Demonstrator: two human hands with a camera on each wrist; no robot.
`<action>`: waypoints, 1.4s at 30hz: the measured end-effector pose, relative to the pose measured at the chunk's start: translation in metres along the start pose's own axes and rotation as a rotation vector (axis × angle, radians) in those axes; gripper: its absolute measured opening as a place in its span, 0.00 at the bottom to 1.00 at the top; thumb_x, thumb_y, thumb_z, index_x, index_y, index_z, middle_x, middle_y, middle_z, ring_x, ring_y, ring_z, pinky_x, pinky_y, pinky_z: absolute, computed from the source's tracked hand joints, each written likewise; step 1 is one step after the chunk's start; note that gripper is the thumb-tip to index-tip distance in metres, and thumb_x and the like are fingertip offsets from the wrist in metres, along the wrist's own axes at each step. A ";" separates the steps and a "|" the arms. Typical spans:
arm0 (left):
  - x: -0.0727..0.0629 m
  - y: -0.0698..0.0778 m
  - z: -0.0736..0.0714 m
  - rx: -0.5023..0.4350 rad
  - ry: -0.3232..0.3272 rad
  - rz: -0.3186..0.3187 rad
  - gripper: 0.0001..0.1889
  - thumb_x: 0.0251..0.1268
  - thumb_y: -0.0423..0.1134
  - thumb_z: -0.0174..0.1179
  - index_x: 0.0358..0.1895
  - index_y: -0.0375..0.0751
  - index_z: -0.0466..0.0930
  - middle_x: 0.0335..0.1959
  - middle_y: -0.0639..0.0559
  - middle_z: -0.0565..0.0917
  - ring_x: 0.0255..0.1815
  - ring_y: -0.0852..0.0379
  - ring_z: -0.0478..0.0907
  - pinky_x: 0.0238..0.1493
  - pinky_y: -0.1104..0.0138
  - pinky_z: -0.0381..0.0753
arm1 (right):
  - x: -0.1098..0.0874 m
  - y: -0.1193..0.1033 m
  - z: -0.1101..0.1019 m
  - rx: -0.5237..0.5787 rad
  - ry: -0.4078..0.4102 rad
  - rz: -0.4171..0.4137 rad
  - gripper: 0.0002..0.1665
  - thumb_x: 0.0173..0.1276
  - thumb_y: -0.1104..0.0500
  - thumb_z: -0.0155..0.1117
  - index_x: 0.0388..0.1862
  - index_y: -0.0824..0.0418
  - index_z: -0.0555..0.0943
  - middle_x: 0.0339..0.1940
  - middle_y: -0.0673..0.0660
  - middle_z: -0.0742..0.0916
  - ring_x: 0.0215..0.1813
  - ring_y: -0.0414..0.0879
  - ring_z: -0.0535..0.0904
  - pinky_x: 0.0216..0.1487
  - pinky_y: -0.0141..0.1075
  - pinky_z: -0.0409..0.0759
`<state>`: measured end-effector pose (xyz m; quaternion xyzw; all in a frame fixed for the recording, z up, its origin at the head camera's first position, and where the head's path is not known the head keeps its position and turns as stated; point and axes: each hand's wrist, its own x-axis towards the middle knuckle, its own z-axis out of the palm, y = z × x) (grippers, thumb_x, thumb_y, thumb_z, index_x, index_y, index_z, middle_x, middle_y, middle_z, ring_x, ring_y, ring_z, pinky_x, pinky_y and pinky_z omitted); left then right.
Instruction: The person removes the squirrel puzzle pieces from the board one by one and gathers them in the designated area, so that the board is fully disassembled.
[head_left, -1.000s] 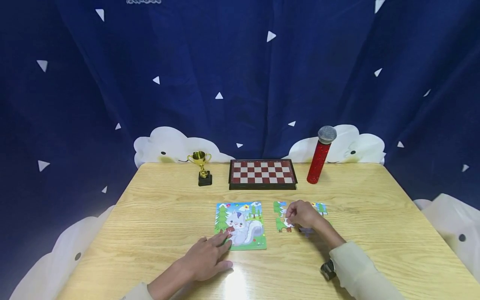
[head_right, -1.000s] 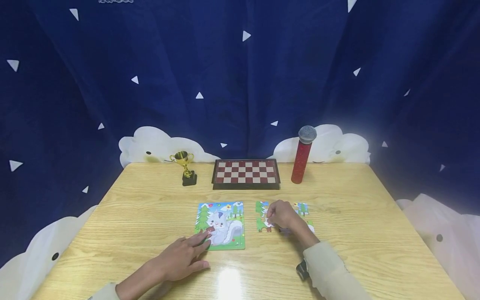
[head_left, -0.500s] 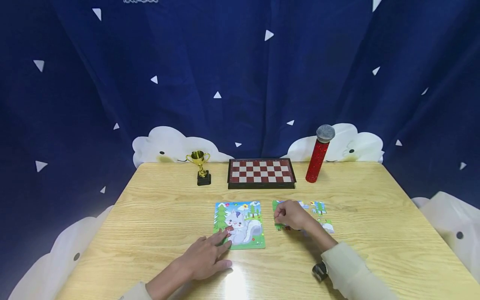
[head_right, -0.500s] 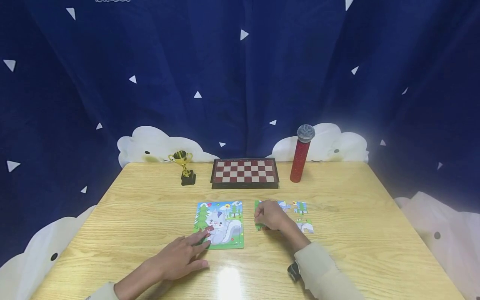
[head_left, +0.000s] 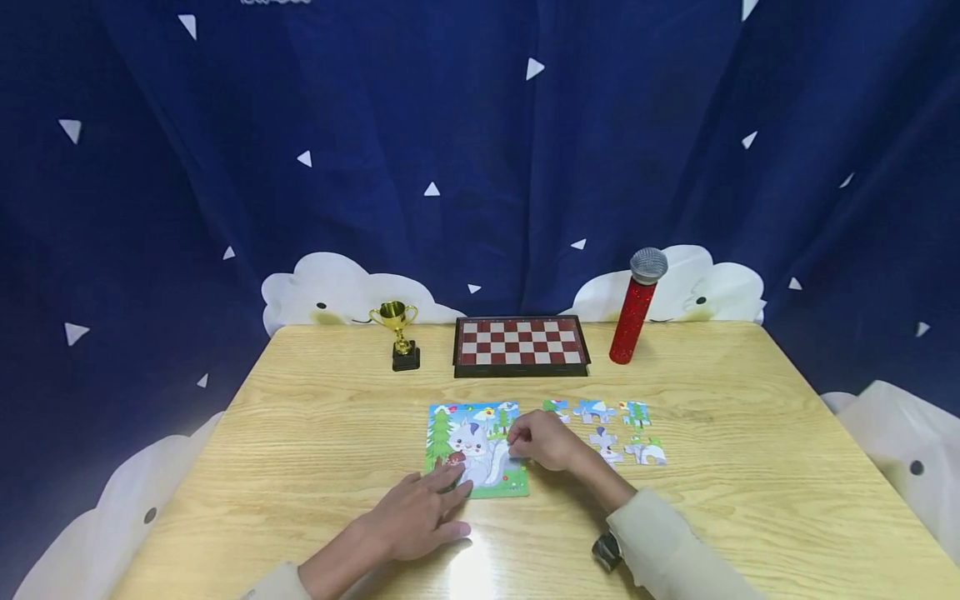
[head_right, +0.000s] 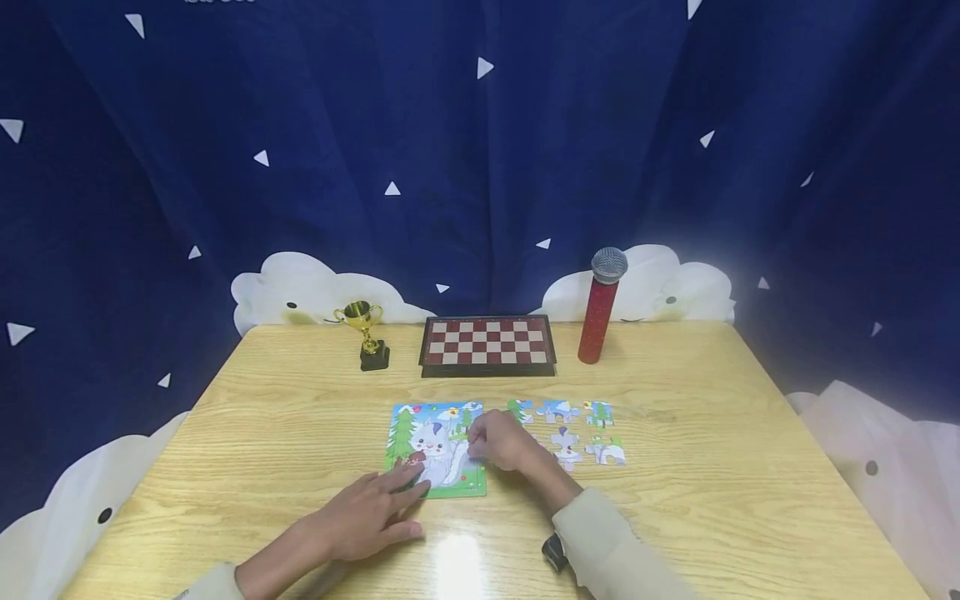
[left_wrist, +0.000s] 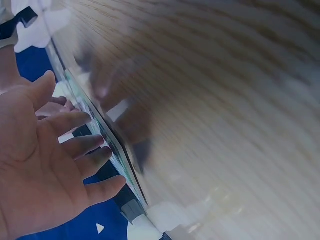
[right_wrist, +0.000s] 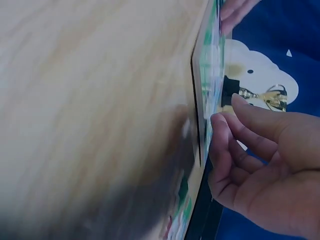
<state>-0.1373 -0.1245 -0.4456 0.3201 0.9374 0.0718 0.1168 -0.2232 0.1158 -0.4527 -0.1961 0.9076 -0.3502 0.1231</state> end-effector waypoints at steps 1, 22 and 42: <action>0.001 0.000 0.000 0.003 -0.001 0.003 0.33 0.69 0.61 0.45 0.70 0.45 0.65 0.74 0.44 0.60 0.74 0.44 0.58 0.66 0.46 0.67 | 0.001 -0.001 0.002 -0.001 0.000 -0.003 0.02 0.61 0.64 0.65 0.30 0.63 0.83 0.23 0.49 0.81 0.26 0.39 0.70 0.25 0.26 0.68; 0.000 0.000 0.004 0.040 0.022 0.024 0.32 0.68 0.59 0.47 0.69 0.44 0.65 0.73 0.43 0.62 0.73 0.44 0.60 0.66 0.47 0.68 | 0.005 -0.008 0.016 -0.002 0.038 0.026 0.05 0.60 0.65 0.66 0.25 0.61 0.81 0.19 0.48 0.79 0.24 0.39 0.70 0.26 0.26 0.69; 0.003 0.000 0.005 0.049 0.014 0.010 0.32 0.68 0.60 0.47 0.69 0.46 0.65 0.73 0.45 0.62 0.74 0.46 0.60 0.66 0.47 0.67 | 0.002 -0.005 0.004 0.150 0.009 0.027 0.04 0.62 0.67 0.64 0.28 0.63 0.80 0.19 0.50 0.78 0.22 0.39 0.67 0.23 0.26 0.65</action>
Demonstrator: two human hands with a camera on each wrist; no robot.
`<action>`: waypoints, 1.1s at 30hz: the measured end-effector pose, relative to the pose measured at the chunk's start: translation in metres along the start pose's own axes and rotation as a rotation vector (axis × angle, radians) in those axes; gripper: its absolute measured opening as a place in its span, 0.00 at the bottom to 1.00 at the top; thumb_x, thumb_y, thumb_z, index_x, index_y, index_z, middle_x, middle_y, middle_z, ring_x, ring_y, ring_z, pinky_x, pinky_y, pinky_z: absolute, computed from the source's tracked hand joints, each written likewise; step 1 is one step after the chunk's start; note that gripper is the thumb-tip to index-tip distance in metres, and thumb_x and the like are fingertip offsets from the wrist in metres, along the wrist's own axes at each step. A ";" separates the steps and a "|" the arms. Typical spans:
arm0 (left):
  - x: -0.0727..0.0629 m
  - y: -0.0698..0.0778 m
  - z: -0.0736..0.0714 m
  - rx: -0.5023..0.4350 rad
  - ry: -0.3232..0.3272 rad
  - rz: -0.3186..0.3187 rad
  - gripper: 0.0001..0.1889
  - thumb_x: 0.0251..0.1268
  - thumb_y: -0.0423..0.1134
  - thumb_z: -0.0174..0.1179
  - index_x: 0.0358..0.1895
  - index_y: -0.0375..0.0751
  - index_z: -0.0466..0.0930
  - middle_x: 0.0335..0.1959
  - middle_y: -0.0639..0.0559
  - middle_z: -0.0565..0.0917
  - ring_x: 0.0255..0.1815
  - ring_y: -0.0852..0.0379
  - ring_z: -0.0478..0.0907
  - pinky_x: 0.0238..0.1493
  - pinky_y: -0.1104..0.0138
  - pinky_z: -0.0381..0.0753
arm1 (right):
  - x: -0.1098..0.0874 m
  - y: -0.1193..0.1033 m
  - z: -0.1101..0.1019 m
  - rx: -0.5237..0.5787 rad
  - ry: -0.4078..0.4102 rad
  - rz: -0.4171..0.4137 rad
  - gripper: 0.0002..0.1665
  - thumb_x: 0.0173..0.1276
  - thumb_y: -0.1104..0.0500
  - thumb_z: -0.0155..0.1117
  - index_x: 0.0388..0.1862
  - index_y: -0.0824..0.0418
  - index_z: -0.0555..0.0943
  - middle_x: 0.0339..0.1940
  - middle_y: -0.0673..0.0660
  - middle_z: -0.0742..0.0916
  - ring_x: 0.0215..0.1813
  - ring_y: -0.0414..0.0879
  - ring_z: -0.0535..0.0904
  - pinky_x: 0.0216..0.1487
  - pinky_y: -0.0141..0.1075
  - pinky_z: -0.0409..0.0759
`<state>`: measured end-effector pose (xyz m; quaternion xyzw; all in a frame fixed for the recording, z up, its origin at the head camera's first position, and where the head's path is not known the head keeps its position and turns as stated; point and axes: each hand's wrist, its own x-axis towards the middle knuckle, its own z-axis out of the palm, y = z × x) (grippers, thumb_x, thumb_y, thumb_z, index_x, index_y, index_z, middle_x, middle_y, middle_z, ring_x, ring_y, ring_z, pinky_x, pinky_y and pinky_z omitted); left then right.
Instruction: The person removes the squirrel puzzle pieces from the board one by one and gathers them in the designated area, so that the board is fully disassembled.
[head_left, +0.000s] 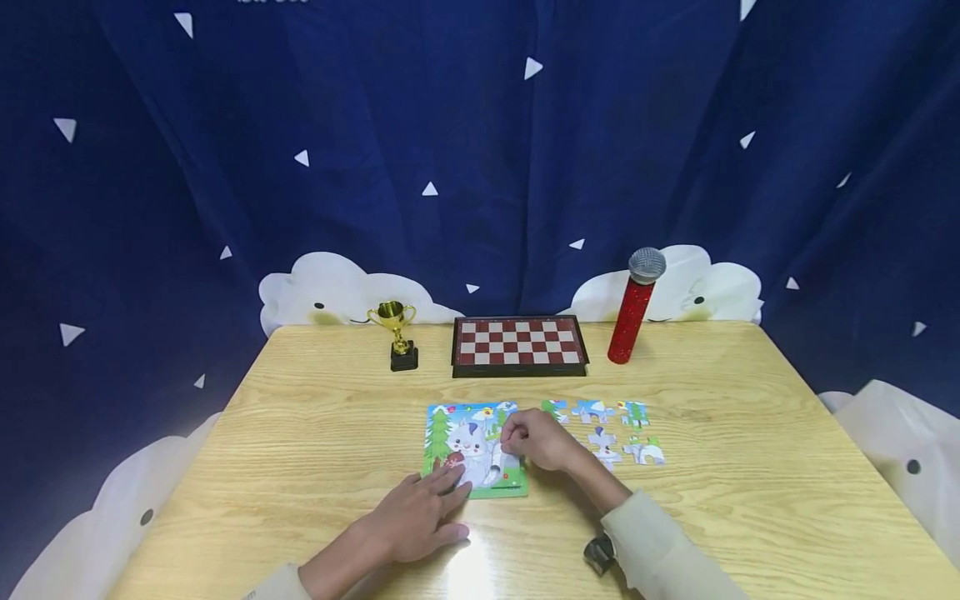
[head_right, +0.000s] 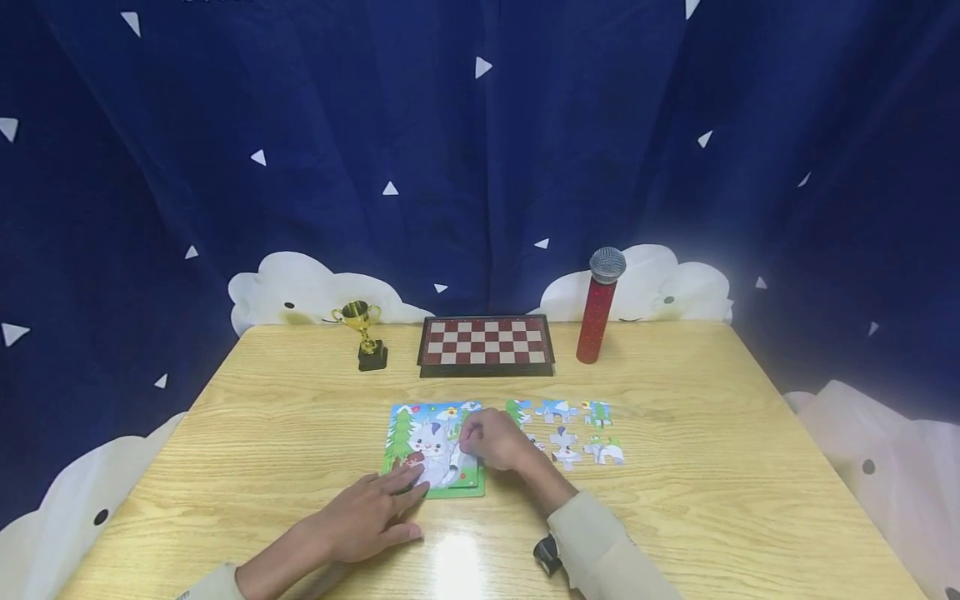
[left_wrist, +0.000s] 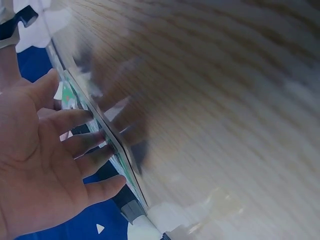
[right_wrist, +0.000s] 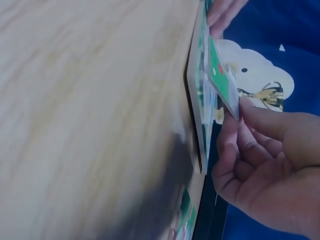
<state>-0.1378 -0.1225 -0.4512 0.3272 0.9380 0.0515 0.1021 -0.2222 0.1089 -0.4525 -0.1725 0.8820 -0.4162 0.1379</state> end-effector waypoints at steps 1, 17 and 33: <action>0.000 0.000 0.000 -0.003 0.000 0.000 0.32 0.68 0.60 0.47 0.69 0.46 0.65 0.73 0.45 0.62 0.74 0.46 0.60 0.66 0.47 0.67 | -0.001 0.001 -0.002 0.011 -0.004 -0.002 0.03 0.62 0.67 0.63 0.28 0.63 0.79 0.20 0.50 0.78 0.22 0.39 0.67 0.23 0.26 0.65; -0.003 -0.002 0.001 -0.039 0.005 0.009 0.32 0.68 0.59 0.48 0.69 0.44 0.65 0.73 0.43 0.62 0.73 0.44 0.60 0.66 0.46 0.67 | -0.034 0.032 -0.052 -0.001 0.030 -0.021 0.02 0.64 0.66 0.61 0.31 0.65 0.79 0.21 0.52 0.78 0.23 0.38 0.68 0.25 0.27 0.69; -0.002 -0.002 -0.001 -0.045 -0.001 0.011 0.32 0.68 0.59 0.48 0.69 0.44 0.66 0.73 0.43 0.62 0.73 0.44 0.60 0.66 0.45 0.66 | -0.076 0.077 -0.100 -0.014 -0.021 0.024 0.04 0.64 0.69 0.56 0.32 0.67 0.78 0.23 0.54 0.80 0.23 0.34 0.67 0.25 0.25 0.68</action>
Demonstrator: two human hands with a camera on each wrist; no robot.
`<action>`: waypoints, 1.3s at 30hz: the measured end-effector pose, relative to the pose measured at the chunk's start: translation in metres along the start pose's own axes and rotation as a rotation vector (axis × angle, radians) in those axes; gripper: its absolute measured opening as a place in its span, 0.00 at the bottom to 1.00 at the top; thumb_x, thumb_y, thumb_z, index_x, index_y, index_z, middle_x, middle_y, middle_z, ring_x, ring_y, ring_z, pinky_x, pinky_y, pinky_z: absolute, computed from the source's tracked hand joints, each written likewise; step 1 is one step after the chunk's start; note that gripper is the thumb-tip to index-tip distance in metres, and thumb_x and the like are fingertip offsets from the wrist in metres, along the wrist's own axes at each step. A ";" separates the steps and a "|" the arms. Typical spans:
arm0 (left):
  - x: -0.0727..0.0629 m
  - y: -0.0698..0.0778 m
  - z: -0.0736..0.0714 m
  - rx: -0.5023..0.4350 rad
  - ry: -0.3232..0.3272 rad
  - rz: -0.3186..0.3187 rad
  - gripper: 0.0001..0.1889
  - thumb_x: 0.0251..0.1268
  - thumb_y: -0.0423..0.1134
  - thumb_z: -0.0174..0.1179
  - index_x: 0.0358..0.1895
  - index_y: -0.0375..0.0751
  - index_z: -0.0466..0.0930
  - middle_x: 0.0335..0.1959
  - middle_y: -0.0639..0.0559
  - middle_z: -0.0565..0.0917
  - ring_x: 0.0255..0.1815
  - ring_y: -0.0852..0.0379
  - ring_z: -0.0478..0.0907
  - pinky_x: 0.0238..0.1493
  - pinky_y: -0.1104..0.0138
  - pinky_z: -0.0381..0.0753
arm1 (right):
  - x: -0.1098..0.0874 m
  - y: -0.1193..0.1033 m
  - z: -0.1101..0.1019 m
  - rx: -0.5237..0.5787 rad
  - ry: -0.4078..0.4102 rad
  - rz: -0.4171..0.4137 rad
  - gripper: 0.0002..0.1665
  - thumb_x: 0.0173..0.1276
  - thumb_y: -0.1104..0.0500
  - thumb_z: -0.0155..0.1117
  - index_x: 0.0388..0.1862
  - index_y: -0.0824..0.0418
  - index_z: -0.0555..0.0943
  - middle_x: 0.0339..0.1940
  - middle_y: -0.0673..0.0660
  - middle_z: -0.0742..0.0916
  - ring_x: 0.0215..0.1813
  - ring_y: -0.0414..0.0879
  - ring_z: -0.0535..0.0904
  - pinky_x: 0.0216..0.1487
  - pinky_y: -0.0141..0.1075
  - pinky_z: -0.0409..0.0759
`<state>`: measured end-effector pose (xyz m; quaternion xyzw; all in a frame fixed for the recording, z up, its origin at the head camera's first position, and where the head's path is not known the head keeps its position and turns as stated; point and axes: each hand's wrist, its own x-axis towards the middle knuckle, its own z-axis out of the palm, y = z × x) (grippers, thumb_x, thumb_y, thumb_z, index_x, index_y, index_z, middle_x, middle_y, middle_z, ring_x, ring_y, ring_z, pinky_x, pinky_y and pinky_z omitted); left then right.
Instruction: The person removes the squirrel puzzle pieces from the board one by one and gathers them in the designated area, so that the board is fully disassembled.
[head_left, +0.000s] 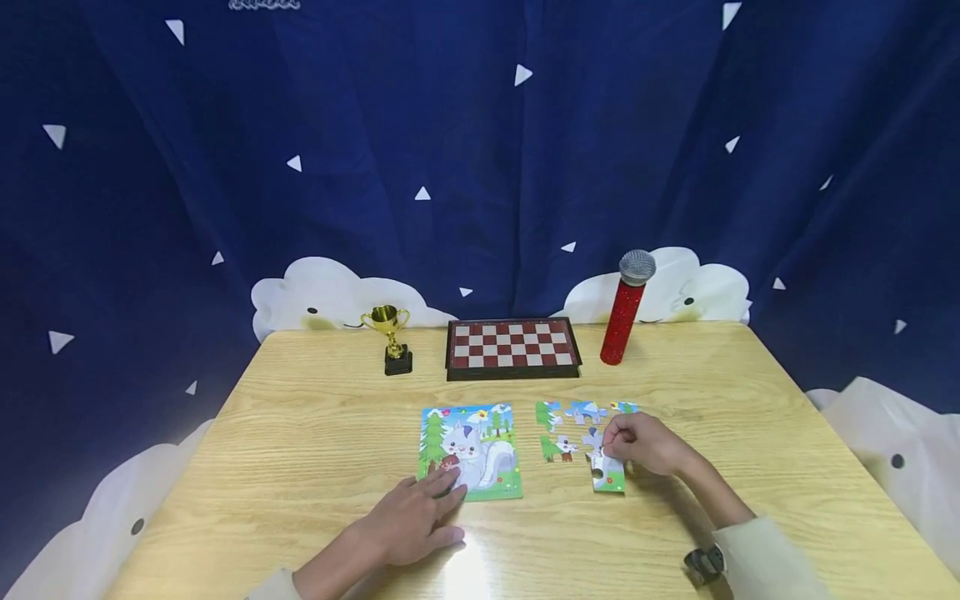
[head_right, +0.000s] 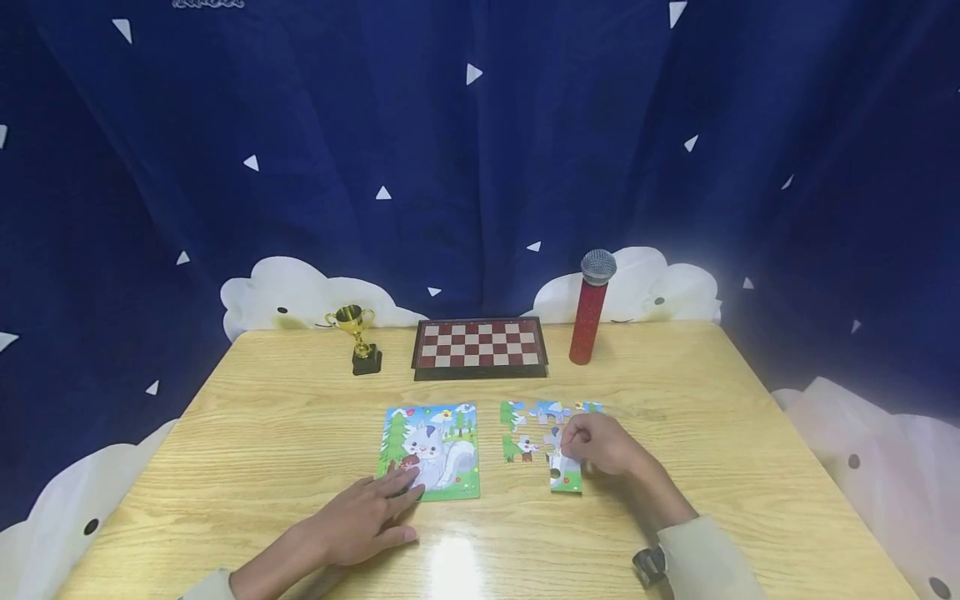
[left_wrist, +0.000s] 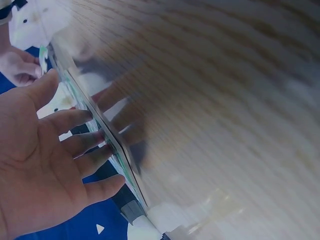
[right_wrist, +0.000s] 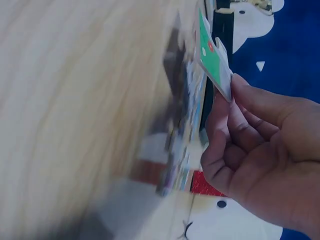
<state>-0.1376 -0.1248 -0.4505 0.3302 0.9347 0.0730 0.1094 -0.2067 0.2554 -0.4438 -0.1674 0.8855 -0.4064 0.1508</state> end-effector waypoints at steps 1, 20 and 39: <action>0.000 0.000 0.000 0.001 -0.002 0.000 0.32 0.68 0.59 0.48 0.69 0.44 0.66 0.73 0.43 0.62 0.73 0.44 0.60 0.66 0.46 0.67 | -0.002 0.003 -0.001 -0.005 -0.005 0.002 0.04 0.64 0.69 0.56 0.32 0.68 0.78 0.23 0.54 0.80 0.23 0.34 0.67 0.24 0.25 0.68; 0.000 0.000 0.001 -0.003 -0.033 -0.012 0.32 0.68 0.60 0.46 0.69 0.46 0.65 0.73 0.45 0.62 0.74 0.46 0.59 0.66 0.46 0.67 | -0.029 0.025 -0.010 -0.117 0.055 0.149 0.06 0.59 0.70 0.57 0.30 0.62 0.80 0.25 0.51 0.80 0.28 0.38 0.70 0.26 0.27 0.69; 0.000 0.001 -0.001 -0.013 -0.032 -0.013 0.32 0.68 0.60 0.46 0.69 0.45 0.65 0.73 0.44 0.62 0.74 0.45 0.59 0.66 0.45 0.66 | -0.025 0.021 -0.009 -0.146 0.125 0.192 0.06 0.61 0.69 0.59 0.27 0.61 0.81 0.23 0.51 0.80 0.26 0.39 0.68 0.24 0.27 0.66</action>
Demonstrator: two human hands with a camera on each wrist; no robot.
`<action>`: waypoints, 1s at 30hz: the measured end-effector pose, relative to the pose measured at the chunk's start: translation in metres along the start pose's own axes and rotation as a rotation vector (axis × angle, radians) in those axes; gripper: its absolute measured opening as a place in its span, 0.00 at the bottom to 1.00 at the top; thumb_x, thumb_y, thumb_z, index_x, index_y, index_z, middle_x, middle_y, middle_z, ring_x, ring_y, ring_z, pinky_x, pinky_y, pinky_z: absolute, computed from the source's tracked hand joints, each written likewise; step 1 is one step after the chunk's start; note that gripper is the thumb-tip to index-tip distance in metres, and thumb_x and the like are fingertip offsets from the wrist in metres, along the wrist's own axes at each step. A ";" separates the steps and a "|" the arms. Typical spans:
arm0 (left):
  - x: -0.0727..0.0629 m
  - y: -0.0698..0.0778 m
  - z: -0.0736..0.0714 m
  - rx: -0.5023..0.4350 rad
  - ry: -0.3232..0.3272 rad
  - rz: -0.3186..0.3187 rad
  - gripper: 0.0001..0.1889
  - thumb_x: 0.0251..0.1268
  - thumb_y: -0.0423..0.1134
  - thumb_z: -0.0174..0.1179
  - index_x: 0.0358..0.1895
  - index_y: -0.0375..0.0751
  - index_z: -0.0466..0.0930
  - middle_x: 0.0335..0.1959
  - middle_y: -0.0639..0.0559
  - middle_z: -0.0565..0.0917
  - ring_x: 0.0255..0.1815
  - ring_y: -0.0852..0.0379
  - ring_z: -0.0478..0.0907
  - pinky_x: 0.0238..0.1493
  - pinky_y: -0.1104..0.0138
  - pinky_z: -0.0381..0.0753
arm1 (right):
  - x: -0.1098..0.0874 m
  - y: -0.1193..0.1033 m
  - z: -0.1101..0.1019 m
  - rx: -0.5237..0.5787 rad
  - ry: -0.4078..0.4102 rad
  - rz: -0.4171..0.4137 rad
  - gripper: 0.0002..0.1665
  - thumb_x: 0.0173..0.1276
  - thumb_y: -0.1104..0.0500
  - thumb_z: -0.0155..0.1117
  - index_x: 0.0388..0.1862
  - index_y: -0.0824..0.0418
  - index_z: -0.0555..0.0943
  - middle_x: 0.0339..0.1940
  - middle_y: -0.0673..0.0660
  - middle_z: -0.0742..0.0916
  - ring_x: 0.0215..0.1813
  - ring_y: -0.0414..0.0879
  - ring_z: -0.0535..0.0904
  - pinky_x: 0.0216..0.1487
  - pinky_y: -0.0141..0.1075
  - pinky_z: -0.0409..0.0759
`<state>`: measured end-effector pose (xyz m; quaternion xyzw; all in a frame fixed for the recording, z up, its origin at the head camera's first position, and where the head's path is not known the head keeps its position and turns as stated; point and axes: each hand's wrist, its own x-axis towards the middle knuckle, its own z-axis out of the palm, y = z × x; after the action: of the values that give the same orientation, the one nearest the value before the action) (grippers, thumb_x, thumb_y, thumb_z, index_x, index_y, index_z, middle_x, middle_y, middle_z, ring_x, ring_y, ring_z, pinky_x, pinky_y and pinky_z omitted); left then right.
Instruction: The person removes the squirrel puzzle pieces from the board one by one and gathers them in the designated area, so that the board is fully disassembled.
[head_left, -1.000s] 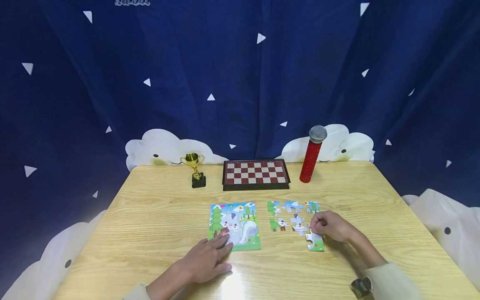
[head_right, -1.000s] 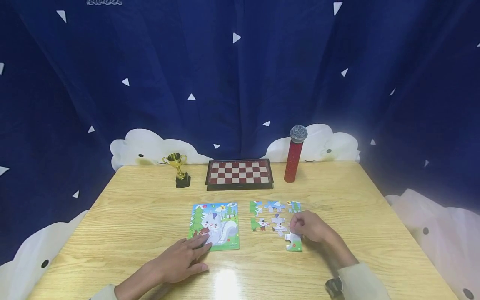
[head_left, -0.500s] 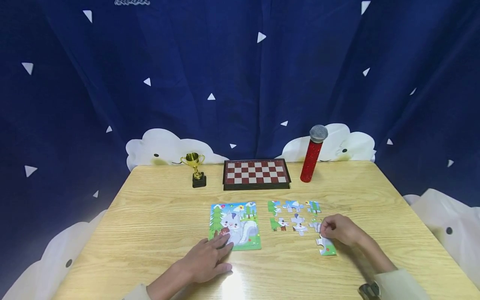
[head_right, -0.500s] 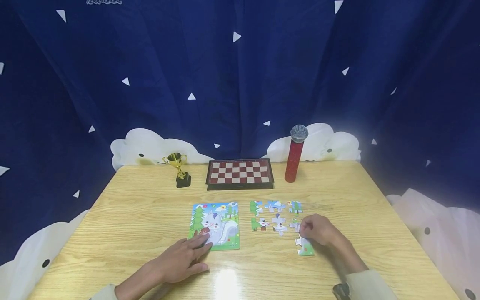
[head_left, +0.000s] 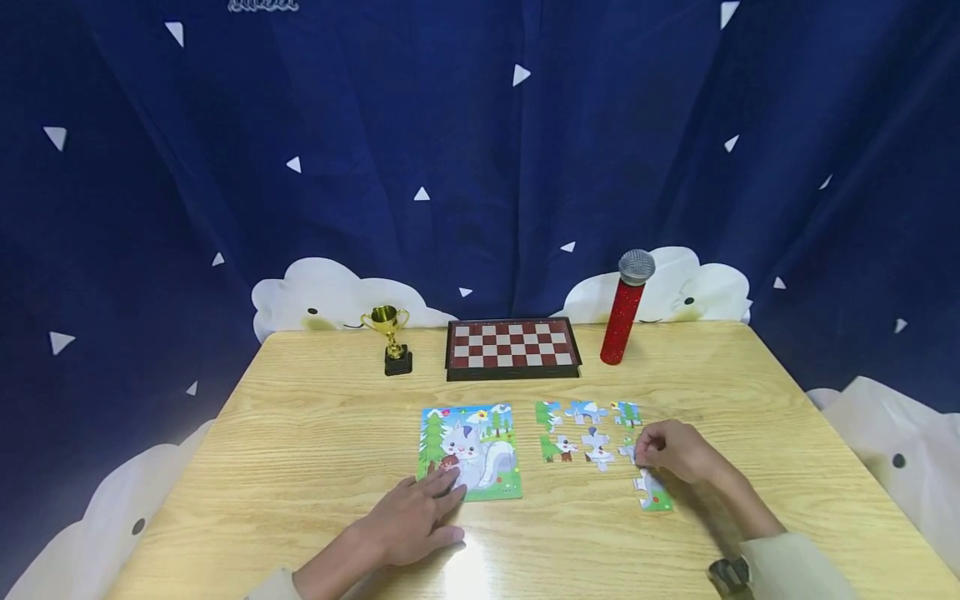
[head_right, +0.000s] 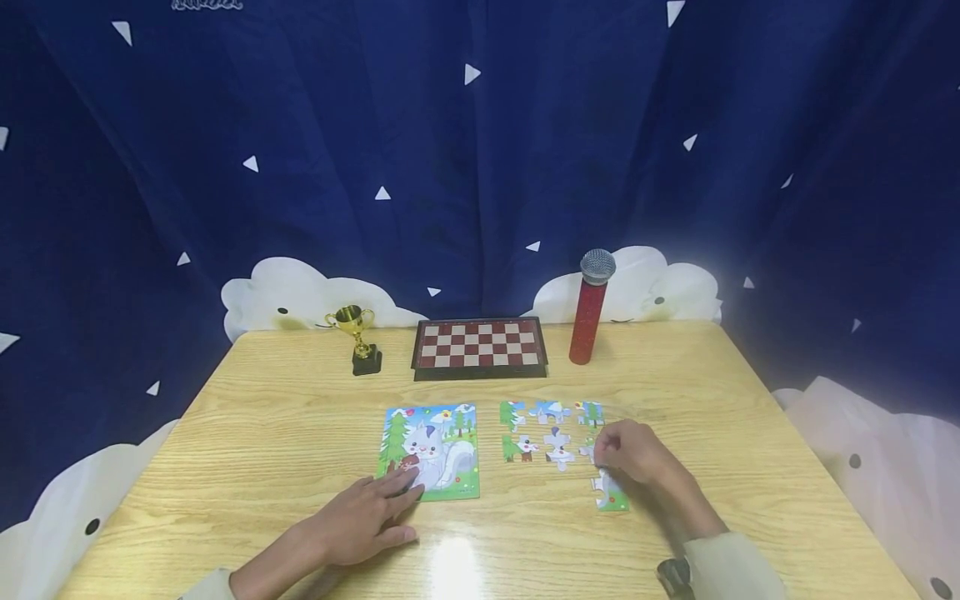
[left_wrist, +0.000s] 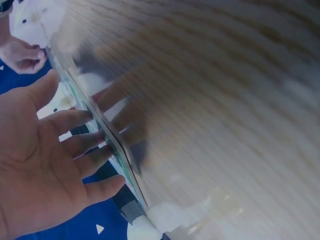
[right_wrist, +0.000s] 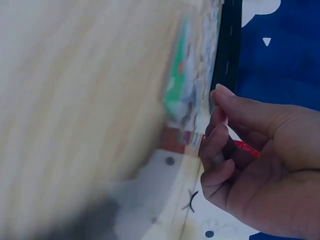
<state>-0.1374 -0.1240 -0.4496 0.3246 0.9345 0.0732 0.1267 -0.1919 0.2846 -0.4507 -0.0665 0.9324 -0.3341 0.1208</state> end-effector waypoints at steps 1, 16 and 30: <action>0.000 0.000 0.000 -0.003 0.000 0.000 0.32 0.68 0.60 0.46 0.69 0.45 0.65 0.73 0.44 0.62 0.74 0.45 0.59 0.66 0.45 0.67 | 0.002 -0.002 0.000 -0.006 0.004 -0.012 0.06 0.62 0.69 0.59 0.27 0.60 0.81 0.23 0.51 0.80 0.25 0.39 0.69 0.23 0.27 0.66; 0.002 -0.001 -0.001 -0.032 -0.001 -0.008 0.32 0.69 0.61 0.45 0.69 0.45 0.66 0.74 0.43 0.61 0.74 0.45 0.58 0.67 0.47 0.66 | 0.032 -0.058 0.030 0.052 -0.042 -0.136 0.06 0.64 0.68 0.58 0.28 0.62 0.80 0.23 0.55 0.81 0.22 0.39 0.67 0.20 0.26 0.64; 0.001 -0.006 -0.002 -0.071 0.029 0.014 0.32 0.70 0.59 0.45 0.67 0.41 0.68 0.74 0.40 0.60 0.72 0.43 0.61 0.67 0.48 0.67 | 0.063 -0.128 0.092 0.023 -0.153 -0.258 0.05 0.61 0.66 0.65 0.26 0.59 0.81 0.22 0.49 0.80 0.25 0.39 0.69 0.24 0.27 0.67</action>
<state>-0.1418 -0.1284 -0.4493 0.3255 0.9307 0.1117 0.1240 -0.2218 0.1173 -0.4491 -0.2095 0.9004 -0.3513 0.1483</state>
